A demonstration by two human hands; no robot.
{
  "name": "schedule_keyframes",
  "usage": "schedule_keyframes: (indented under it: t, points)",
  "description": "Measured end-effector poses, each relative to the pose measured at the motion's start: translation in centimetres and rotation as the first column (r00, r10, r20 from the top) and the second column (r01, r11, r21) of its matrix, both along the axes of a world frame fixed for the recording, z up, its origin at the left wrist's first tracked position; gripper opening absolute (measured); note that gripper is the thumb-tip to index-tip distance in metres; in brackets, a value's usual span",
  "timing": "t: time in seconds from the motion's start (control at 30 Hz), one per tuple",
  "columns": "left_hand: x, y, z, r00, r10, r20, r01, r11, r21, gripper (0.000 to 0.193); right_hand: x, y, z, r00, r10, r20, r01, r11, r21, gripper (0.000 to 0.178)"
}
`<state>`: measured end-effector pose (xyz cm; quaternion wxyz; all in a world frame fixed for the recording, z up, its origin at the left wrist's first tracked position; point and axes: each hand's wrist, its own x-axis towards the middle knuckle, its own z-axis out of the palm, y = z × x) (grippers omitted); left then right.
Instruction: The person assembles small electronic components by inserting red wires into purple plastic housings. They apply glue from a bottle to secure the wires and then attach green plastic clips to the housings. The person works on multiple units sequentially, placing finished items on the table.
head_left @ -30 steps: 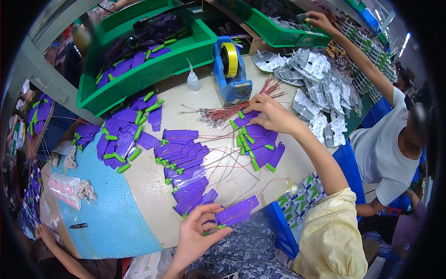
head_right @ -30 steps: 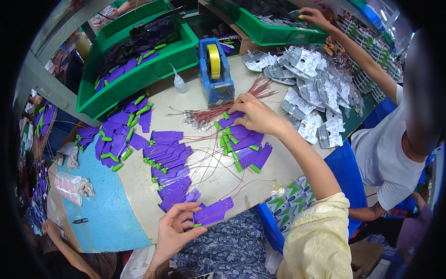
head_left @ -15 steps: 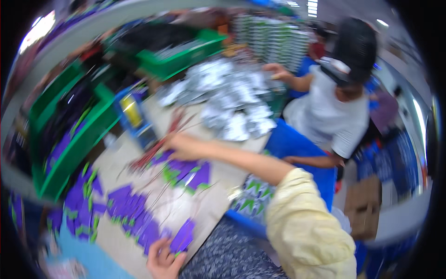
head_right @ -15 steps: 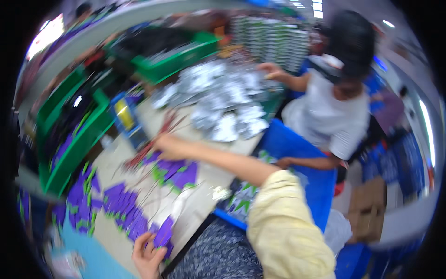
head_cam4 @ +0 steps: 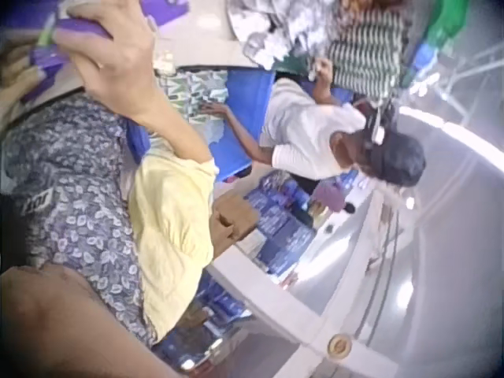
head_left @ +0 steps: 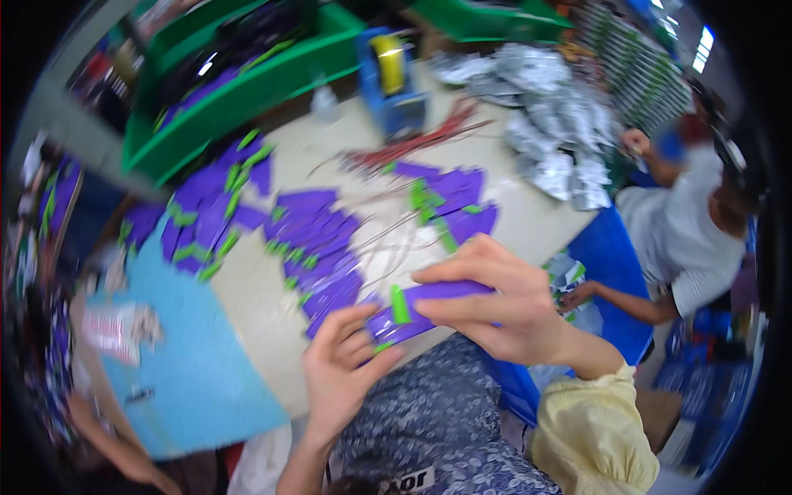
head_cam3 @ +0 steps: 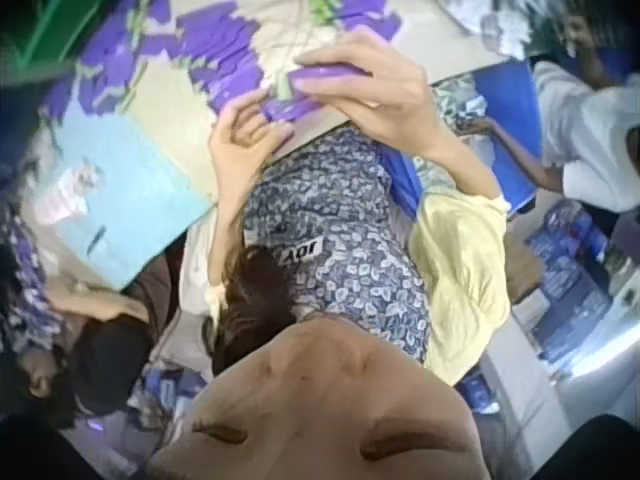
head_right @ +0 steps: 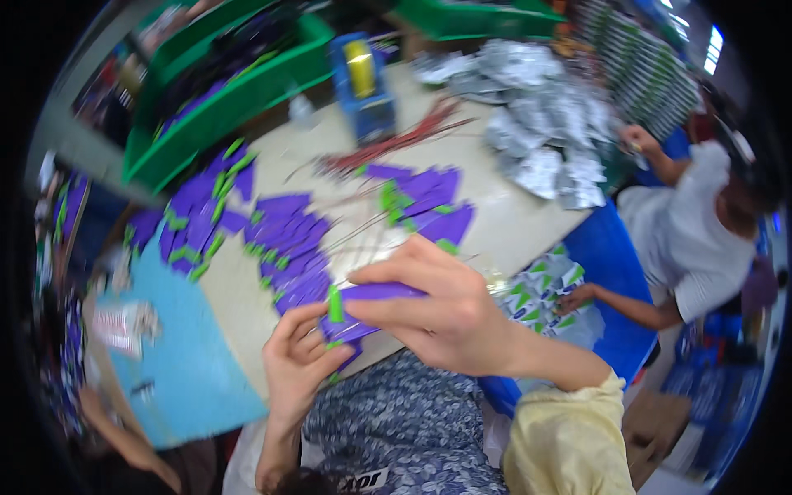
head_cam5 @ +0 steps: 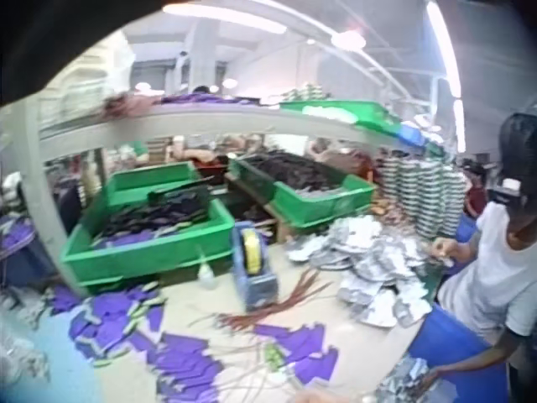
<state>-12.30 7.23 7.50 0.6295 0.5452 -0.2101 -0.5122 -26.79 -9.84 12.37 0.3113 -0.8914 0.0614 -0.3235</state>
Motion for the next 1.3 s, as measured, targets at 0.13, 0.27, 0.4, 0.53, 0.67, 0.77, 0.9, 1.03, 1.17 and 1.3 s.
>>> schedule_keyframes:
  t: [0.13, 0.27, 0.4, 0.53, 0.67, 0.77, 0.9, 1.03, 1.17, 1.3]
  points:
    - [0.1, 1.2, -0.1, 0.992, -0.03, -0.125, 0.018, 0.995, -0.093, 0.054, 0.8, 2.6, -1.8, 0.989, 0.118, -0.087, -0.106, 0.986, 0.13, 0.029]
    - [-0.5, 1.8, -0.3, 0.998, -0.007, -0.063, -0.001, 0.992, -0.123, 0.05, 1.4, 3.5, -2.7, 0.985, 0.147, -0.088, -0.138, 0.985, 0.102, 0.027]
    - [-0.7, 1.9, -1.0, 0.994, -0.028, -0.101, 0.018, 0.994, -0.104, 0.044, 0.6, 3.1, -2.8, 0.967, 0.19, -0.167, -0.192, 0.981, 0.009, 0.027]
    - [-1.5, 1.1, -1.7, 0.989, 0.052, -0.14, -0.066, 0.993, -0.093, 0.042, 0.7, 2.2, -2.4, 0.955, 0.19, -0.229, -0.178, 0.981, 0.074, 0.034]
    - [-2.1, 0.6, -1.3, 0.962, 0.054, 0.268, -0.045, 0.998, -0.038, 0.046, 1.5, 2.8, -2.4, 0.941, 0.063, -0.332, 0.054, 0.942, 0.332, 0.042]
    - [-2.1, 0.6, -1.7, 0.871, 0.104, 0.481, -0.059, 0.992, -0.108, 0.048, 1.5, 1.8, -3.1, 0.853, 0.287, -0.436, -0.041, 0.869, 0.493, 0.045]
    - [-2.4, 0.8, -1.9, 0.811, 0.124, 0.572, -0.06, 0.99, -0.13, 0.049, 2.5, 1.9, -2.7, 0.8, 0.378, -0.466, -0.146, 0.876, 0.461, 0.038]
    - [-2.4, 0.8, -2.6, 0.861, 0.227, 0.454, -0.177, 0.972, -0.152, 0.046, 2.3, 1.5, -3.5, 0.849, 0.239, -0.471, -0.042, 0.92, 0.39, 0.028]
    - [-1.2, 1.1, -2.8, 0.948, 0.142, 0.285, -0.133, 0.99, -0.053, 0.041, 0.9, 0.7, -2.9, 0.796, 0.059, -0.602, 0.167, 0.935, 0.312, 0.021]
    - [-1.3, -0.2, -2.9, 0.985, -0.076, 0.158, 0.07, 0.997, 0.04, 0.022, 0.7, 2.0, -1.1, 0.825, -0.043, -0.563, 0.213, 0.947, 0.24, 0.014]
